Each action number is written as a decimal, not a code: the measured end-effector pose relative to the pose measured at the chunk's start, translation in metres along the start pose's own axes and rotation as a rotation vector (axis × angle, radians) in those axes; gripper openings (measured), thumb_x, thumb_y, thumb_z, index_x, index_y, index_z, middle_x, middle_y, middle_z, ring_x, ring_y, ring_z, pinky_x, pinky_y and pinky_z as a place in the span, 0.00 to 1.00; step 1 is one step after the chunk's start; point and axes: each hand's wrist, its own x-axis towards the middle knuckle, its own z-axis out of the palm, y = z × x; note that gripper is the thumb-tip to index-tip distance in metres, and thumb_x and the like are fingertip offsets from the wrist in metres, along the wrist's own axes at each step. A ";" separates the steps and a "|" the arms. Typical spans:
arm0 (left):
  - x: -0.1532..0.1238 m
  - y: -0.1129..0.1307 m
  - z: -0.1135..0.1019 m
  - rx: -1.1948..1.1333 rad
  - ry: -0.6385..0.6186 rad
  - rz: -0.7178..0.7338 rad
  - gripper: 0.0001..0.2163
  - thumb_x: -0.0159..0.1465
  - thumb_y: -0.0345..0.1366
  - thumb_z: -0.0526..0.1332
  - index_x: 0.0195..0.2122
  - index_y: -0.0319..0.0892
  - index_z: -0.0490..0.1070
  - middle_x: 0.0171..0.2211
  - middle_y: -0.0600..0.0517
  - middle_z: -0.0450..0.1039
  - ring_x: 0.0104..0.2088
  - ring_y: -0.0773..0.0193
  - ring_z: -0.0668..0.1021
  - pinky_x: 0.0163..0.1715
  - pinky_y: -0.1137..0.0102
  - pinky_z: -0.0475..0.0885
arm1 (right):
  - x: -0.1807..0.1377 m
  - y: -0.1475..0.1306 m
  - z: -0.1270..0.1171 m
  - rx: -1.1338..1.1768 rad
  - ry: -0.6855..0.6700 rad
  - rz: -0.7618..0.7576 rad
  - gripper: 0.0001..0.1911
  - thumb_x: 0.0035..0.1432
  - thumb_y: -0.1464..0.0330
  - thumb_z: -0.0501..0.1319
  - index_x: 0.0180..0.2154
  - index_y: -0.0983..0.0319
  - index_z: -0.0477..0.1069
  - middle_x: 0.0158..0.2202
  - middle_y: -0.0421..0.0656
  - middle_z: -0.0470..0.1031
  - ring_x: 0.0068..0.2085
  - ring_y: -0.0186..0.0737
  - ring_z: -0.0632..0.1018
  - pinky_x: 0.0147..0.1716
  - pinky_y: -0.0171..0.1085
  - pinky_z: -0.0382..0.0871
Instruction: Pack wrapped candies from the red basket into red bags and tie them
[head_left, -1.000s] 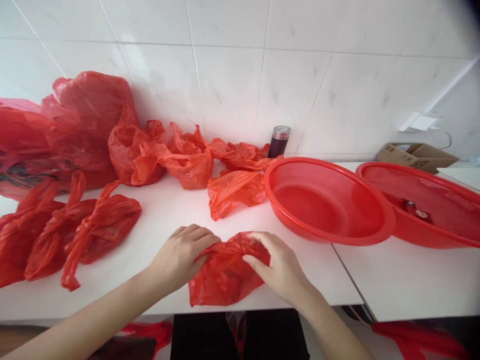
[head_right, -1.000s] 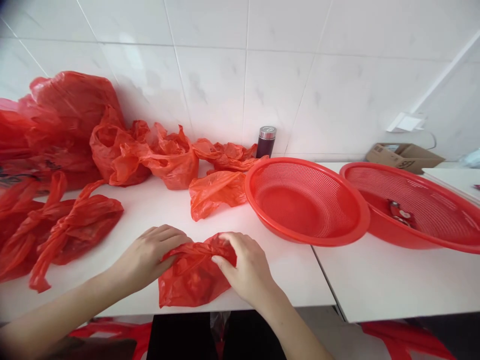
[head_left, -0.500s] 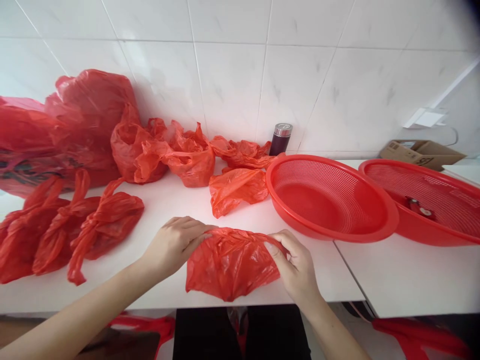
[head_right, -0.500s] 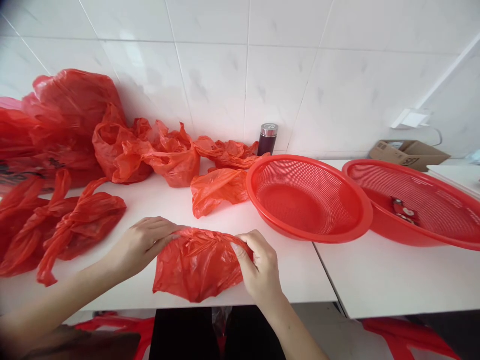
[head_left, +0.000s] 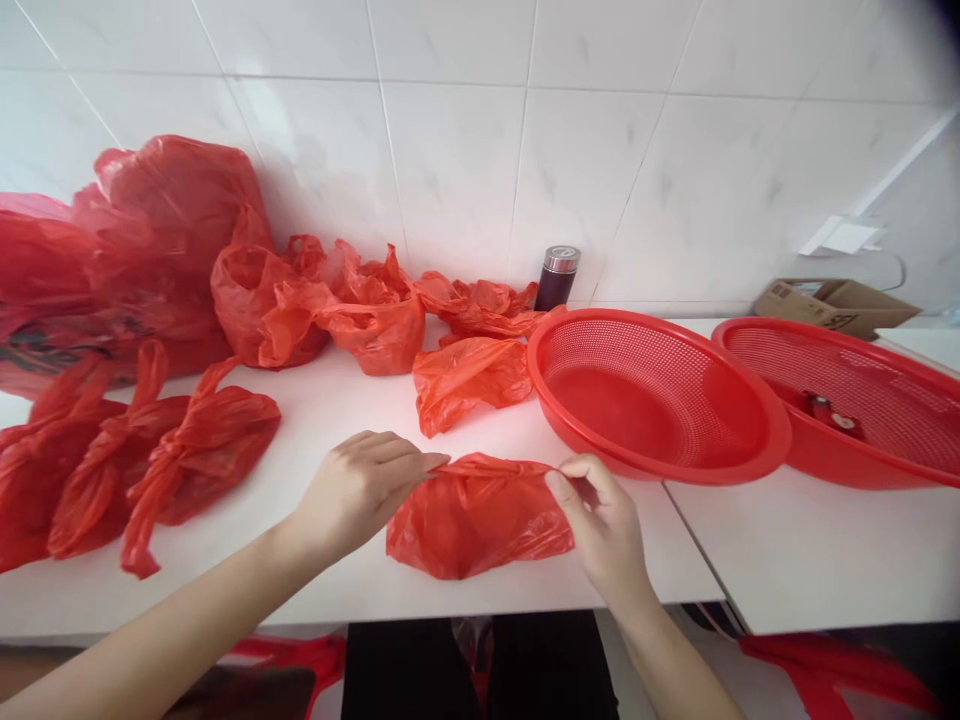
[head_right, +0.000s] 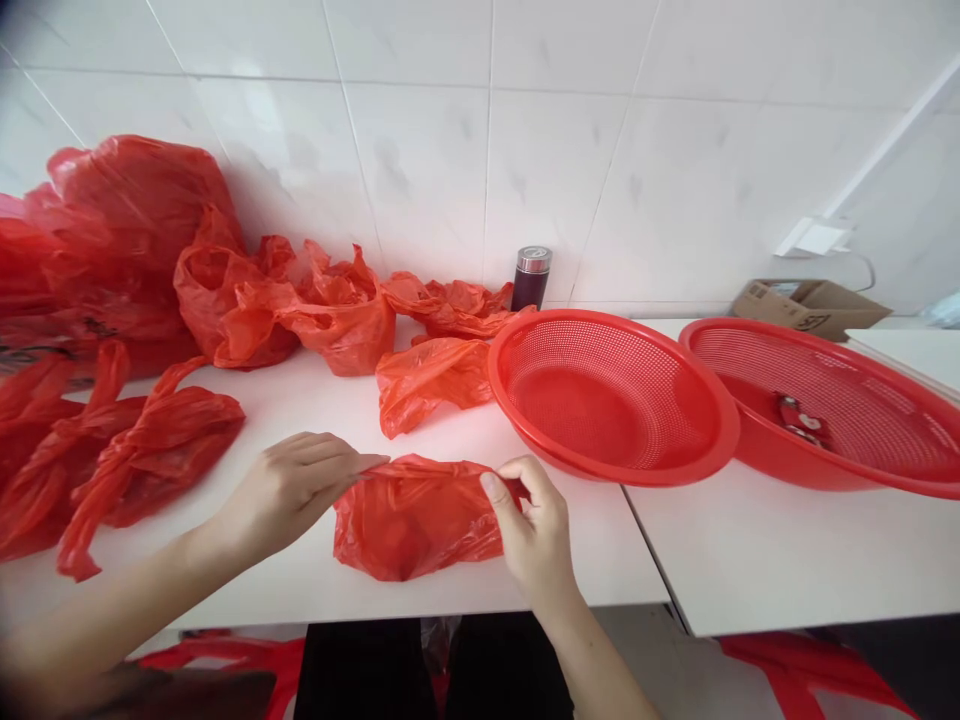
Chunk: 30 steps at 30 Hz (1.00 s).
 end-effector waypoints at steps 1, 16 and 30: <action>-0.002 -0.001 -0.002 -0.084 -0.018 -0.103 0.12 0.67 0.35 0.55 0.45 0.45 0.76 0.30 0.52 0.77 0.31 0.63 0.77 0.33 0.68 0.71 | -0.001 0.003 -0.002 0.010 0.026 0.037 0.11 0.63 0.62 0.58 0.30 0.61 0.64 0.27 0.37 0.65 0.30 0.33 0.68 0.31 0.32 0.63; 0.019 0.024 -0.013 -0.175 -0.139 -0.070 0.10 0.64 0.33 0.58 0.44 0.47 0.75 0.39 0.51 0.78 0.42 0.57 0.75 0.48 0.57 0.66 | -0.011 -0.012 0.000 0.043 -0.067 0.050 0.07 0.60 0.68 0.59 0.41 0.57 0.62 0.30 0.36 0.66 0.32 0.34 0.69 0.34 0.33 0.65; 0.010 0.024 -0.052 -0.969 -0.138 -0.384 0.13 0.68 0.40 0.53 0.30 0.43 0.71 0.32 0.52 0.71 0.38 0.63 0.73 0.42 0.69 0.68 | -0.030 -0.073 -0.048 -0.039 0.219 -0.152 0.14 0.57 0.72 0.62 0.45 0.56 0.66 0.47 0.44 0.69 0.49 0.41 0.72 0.45 0.36 0.70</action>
